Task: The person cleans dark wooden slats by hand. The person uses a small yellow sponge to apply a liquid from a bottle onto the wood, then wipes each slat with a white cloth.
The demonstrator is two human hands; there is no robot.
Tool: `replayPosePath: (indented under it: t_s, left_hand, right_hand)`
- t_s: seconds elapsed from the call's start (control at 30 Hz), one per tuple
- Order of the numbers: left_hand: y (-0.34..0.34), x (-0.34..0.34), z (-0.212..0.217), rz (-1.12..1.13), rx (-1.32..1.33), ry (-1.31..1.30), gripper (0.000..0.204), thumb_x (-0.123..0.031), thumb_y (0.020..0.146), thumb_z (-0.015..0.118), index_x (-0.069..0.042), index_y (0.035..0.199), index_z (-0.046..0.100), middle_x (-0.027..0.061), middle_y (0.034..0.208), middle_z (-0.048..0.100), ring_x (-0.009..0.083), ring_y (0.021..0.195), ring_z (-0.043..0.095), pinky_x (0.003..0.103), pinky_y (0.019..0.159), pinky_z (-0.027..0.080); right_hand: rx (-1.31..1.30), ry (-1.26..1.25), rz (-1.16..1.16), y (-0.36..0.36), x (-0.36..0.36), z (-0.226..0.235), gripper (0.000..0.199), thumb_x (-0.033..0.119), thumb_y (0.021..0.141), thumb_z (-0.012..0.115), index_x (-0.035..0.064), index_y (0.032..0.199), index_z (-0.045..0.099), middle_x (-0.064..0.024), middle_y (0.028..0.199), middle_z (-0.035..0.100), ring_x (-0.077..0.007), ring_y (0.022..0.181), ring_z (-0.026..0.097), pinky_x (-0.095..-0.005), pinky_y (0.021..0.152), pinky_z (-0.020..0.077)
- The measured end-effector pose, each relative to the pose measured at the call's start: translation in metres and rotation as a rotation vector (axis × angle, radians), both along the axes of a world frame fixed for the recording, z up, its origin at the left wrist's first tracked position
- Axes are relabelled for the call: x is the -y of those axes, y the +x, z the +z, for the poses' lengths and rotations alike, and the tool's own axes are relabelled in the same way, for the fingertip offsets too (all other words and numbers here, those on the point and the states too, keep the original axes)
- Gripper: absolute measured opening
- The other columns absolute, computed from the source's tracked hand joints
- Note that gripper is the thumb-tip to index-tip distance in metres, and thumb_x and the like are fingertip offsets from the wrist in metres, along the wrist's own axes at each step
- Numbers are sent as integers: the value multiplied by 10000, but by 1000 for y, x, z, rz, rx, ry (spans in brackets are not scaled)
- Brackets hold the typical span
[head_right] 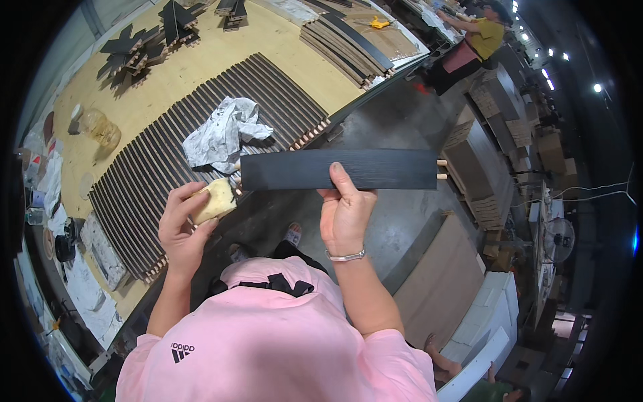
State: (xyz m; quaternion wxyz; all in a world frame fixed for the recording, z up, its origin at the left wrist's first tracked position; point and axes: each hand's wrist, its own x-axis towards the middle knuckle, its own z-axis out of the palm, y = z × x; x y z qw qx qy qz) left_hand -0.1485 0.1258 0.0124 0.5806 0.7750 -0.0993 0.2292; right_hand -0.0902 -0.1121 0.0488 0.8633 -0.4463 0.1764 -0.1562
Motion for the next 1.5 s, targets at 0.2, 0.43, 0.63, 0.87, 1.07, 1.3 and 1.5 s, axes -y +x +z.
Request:
replayPosePath:
  t_s: [0.2,0.43,0.63,0.87,1.07,1.3,1.5]
  left_hand:
    - [-3,-17,-21,-52,-127,-114,471,102,697,680,10,1159,656,148,1252,575,246,1172,562,345,1002,448]
    - [-19,-31,-6,172,-59,-40,434,13,646,775,-44,1070,703,130,1156,657,285,1048,621,368,897,495]
    - [-47,-123,1,656,70,110,413,37,695,750,-27,1097,676,134,1197,648,261,1123,604,347,981,456]
    - [-152,-286,-72,1329,2,149,394,17,695,753,-29,1076,662,129,1145,660,277,1110,604,380,966,470]
    - [-205,-354,-126,1515,-353,449,381,-3,707,744,-46,1077,665,134,1148,659,291,1119,591,382,964,449]
    - [-112,-282,-78,1239,-119,365,362,16,749,699,-28,1106,659,129,1161,658,290,1144,583,379,989,439]
    - [31,-147,-42,396,-70,390,364,-93,811,699,-40,1167,648,170,1241,613,335,1188,552,403,1036,418]
  right_hand:
    - [36,-4,79,3,-8,-4,203,-42,841,690,39,1008,606,-66,921,655,-175,761,668,-316,614,567]
    - [-20,-118,212,0,-22,-7,195,-75,790,705,-64,982,669,-86,960,679,-156,809,673,-298,694,563]
    - [-21,-224,474,1,-13,-32,297,-50,828,679,-85,1117,622,-105,1065,659,-178,924,652,-325,834,533]
    - [-35,-281,601,1,-45,-24,497,-73,849,639,-31,1317,477,-109,1182,607,-191,1040,616,-325,884,520]
    - [-81,-330,583,4,-47,-22,334,-35,887,630,7,1205,538,-99,1139,620,-171,1022,622,-321,859,529]
    - [-267,167,634,15,-30,-50,388,391,1008,511,35,1149,572,-51,904,588,-183,766,556,-312,646,486]
    - [-215,514,789,19,-29,-35,568,477,991,449,-33,1232,514,-78,862,526,-179,690,474,-315,592,449]
